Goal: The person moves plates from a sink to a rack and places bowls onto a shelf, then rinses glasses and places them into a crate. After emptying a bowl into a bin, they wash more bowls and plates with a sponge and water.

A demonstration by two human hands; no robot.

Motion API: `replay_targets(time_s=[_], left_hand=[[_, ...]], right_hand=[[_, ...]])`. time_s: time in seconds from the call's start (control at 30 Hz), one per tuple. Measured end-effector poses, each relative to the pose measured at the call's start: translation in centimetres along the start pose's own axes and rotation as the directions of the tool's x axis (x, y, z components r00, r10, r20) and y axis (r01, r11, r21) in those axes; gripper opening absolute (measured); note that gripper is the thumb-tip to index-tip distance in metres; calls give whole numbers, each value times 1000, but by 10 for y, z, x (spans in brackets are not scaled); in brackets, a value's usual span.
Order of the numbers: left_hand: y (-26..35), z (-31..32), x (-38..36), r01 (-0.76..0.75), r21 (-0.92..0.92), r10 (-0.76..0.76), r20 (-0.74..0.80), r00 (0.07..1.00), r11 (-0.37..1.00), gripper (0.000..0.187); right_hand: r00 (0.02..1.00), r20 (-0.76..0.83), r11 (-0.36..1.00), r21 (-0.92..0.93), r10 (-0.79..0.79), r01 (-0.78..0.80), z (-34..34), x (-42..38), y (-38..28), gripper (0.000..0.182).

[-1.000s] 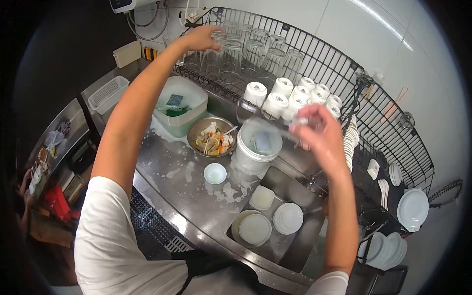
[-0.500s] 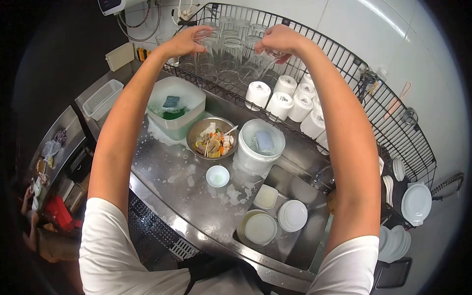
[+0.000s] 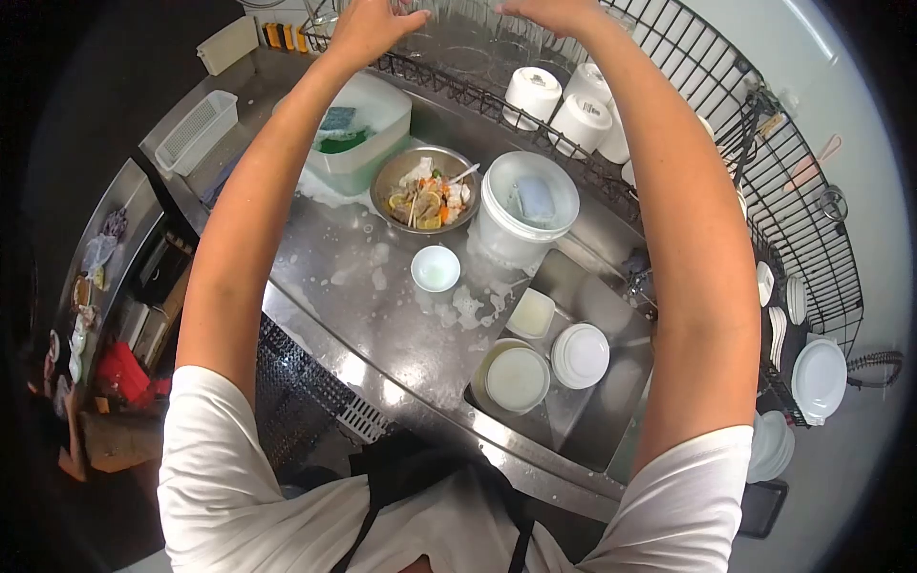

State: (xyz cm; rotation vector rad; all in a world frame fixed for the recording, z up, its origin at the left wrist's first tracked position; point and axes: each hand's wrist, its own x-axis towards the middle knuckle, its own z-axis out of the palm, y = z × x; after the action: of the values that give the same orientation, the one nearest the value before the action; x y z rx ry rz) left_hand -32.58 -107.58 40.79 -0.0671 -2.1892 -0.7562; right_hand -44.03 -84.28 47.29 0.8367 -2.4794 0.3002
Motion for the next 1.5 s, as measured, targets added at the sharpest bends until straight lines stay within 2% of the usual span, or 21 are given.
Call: replay_targets(time_s=[0.13,0.17,0.27,0.4,0.5,0.6,0.63,0.7,0.77,0.8,0.83,0.9,0.97,1.0,1.03,1.1,1.17,1.27,1.3,1.4,1.5], left_hand=[[-21,19,-5,-65,-43,62,-58,996,997,97],[-27,29,-7,57,-55,-55,33,998,997,94],[-33,30,-6,54,-155,-41,86,995,986,84],[-52,35,-4,54,-453,29,174,984,890,68],[-58,35,-1,5,-336,57,174,983,942,67],[-44,31,-7,78,-138,-49,207,977,987,70],[-44,33,-11,44,-125,-27,128,991,991,77],[-50,40,-25,-15,-89,12,-30,999,996,90],[-54,41,-48,-156,-8,147,-282,948,988,69],[-55,39,-59,-224,50,225,-401,888,973,58],[-57,37,-73,-207,9,186,-482,857,978,53],[-75,47,-115,-48,-190,-70,-570,818,981,48],[-110,77,-178,257,-315,-393,-521,758,914,45],[-123,91,-211,457,-143,-468,-453,759,878,50],[-146,117,-245,637,-126,-636,-338,693,761,58],[-211,189,-306,776,-68,-771,-196,606,627,62],[-200,192,-313,957,-245,-892,382,241,153,59],[-242,242,-345,889,-385,-612,773,165,-247,50],[-240,245,-344,867,-426,-647,743,171,-260,48],[-222,238,-333,815,-506,-711,681,176,-282,42],[-214,210,-339,805,-495,-711,690,136,-327,42]], right_hand=[[999,-31,998,-39,-39,38,-6,-17,-9,83],[1000,-20,999,-50,-7,6,-11,-25,-17,83],[998,-63,997,-67,20,-24,-15,-32,-20,85],[984,-177,996,-87,13,-29,-12,-49,-21,86],[961,-276,998,-56,5,-21,-10,-56,-13,79],[878,-474,996,28,-63,86,-22,-77,-22,67],[829,-552,988,53,-90,142,-31,-94,-31,62],[834,-547,914,370,70,165,-52,-140,-64,51],[720,-684,918,198,-122,344,-38,-180,-51,36],[725,-671,942,124,-151,312,-37,-210,-56,26],[803,-593,947,221,-60,234,-29,-247,-61,28],[886,-450,917,297,-112,267,-6,-313,-53,24],[983,-102,900,426,151,-94,28,-400,-56,15],[979,-24,895,411,202,-174,50,-445,-51,11],[948,74,855,415,308,-310,70,-493,-47,7],[804,322,708,382,500,-594,84,-582,-49,6],[709,394,692,213,585,-690,84,-657,-56,6],[586,505,611,137,634,-779,96,-762,-59,6],[533,551,561,136,642,-816,98,-781,-58,6],[621,549,677,129,560,-725,82,-782,-70,9],[616,562,646,177,553,-742,76,-769,-65,15]])
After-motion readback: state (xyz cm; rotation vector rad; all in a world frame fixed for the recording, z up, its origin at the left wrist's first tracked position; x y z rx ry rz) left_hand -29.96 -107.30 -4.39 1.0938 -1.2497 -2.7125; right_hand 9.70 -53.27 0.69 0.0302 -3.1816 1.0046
